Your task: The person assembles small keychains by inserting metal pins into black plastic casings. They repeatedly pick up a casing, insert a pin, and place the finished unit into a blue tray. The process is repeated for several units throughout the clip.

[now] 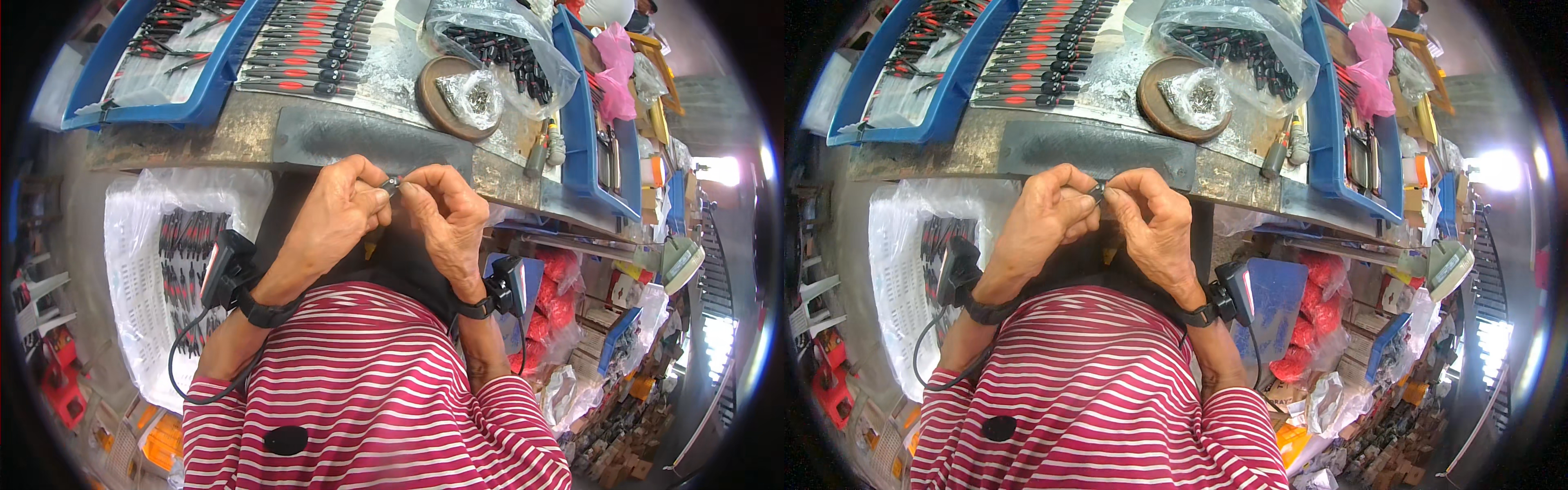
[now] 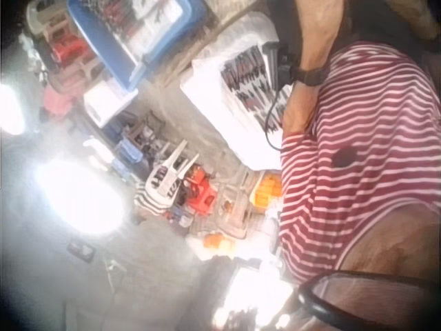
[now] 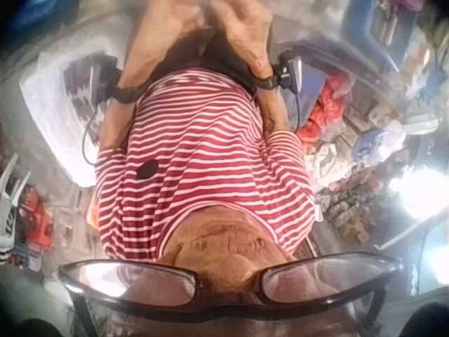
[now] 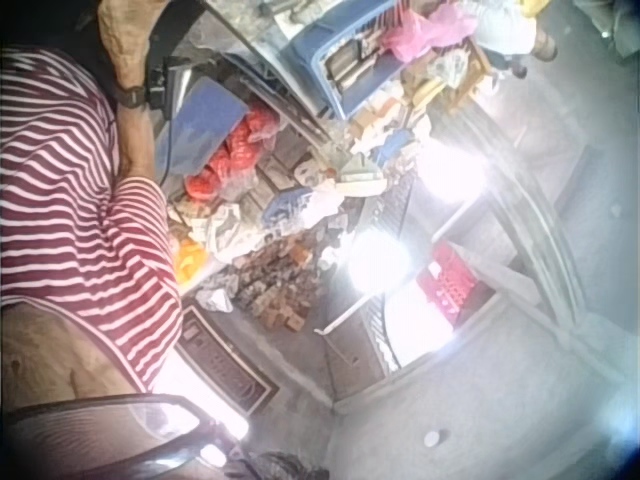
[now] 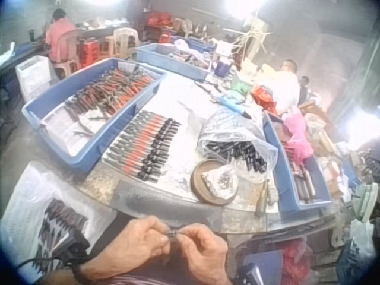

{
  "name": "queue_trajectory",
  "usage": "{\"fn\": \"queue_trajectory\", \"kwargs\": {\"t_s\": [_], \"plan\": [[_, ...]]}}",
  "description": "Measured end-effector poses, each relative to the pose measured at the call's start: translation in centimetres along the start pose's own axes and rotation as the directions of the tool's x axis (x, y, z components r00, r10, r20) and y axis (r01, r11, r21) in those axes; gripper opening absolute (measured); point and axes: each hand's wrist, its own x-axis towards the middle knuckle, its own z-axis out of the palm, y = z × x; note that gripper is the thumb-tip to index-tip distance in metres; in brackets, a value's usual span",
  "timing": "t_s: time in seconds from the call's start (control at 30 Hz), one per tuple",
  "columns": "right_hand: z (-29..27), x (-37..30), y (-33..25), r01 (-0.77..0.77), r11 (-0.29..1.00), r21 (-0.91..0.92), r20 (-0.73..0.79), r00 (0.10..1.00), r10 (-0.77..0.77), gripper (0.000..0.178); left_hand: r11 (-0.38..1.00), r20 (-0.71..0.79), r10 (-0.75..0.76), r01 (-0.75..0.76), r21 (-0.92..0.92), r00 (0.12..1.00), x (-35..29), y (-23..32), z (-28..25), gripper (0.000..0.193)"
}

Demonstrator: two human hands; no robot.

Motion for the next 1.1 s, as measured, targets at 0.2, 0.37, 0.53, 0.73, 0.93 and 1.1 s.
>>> {"fn": "queue_trajectory", "kwargs": {"t_s": [0.2, 0.37, 0.53, 0.73, 0.93, 1.1], "plan": [[0.1, 0.6, 1.0, 0.459, 0.819, -0.345, 0.098, 0.885, -0.455, 0.008, 0.991, -0.048, 0.051, -0.044, 0.130, 0.998, 0.3, -1.2, 0.1, 0.011], [0.4, 0.3, 1.5, 0.532, 0.700, -0.476, 0.176, 0.838, -0.517, 0.012, 0.957, -0.084, 0.136, -0.108, 0.271, 0.987, 0.3, -1.9, 0.3, 0.012], [0.4, -0.5, 1.4, 0.056, 0.998, -0.017, -0.003, 0.998, -0.056, 0.015, 0.917, -0.070, 0.206, -0.168, 0.362, 0.976, -0.3, -1.7, 0.6, 0.012], [0.2, -1.5, 1.0, -0.194, 0.939, 0.284, 0.112, 0.979, 0.169, 0.024, 0.938, -0.013, 0.159, -0.147, 0.315, 0.987, -0.7, -1.4, 0.8, 0.007], [0.1, -2.1, 1.8, -0.247, 0.882, 0.401, 0.120, 0.969, 0.216, 0.019, 0.947, 0.060, 0.095, -0.109, 0.303, 0.994, -1.0, -1.5, 0.5, 0.006], [0.3, -3.0, 2.7, -0.297, 0.865, 0.405, 0.146, 0.955, 0.259, 0.018, 0.981, 0.079, 0.006, -0.021, 0.194, 0.997, -1.0, -2.1, 0.1, 0.006]]}}
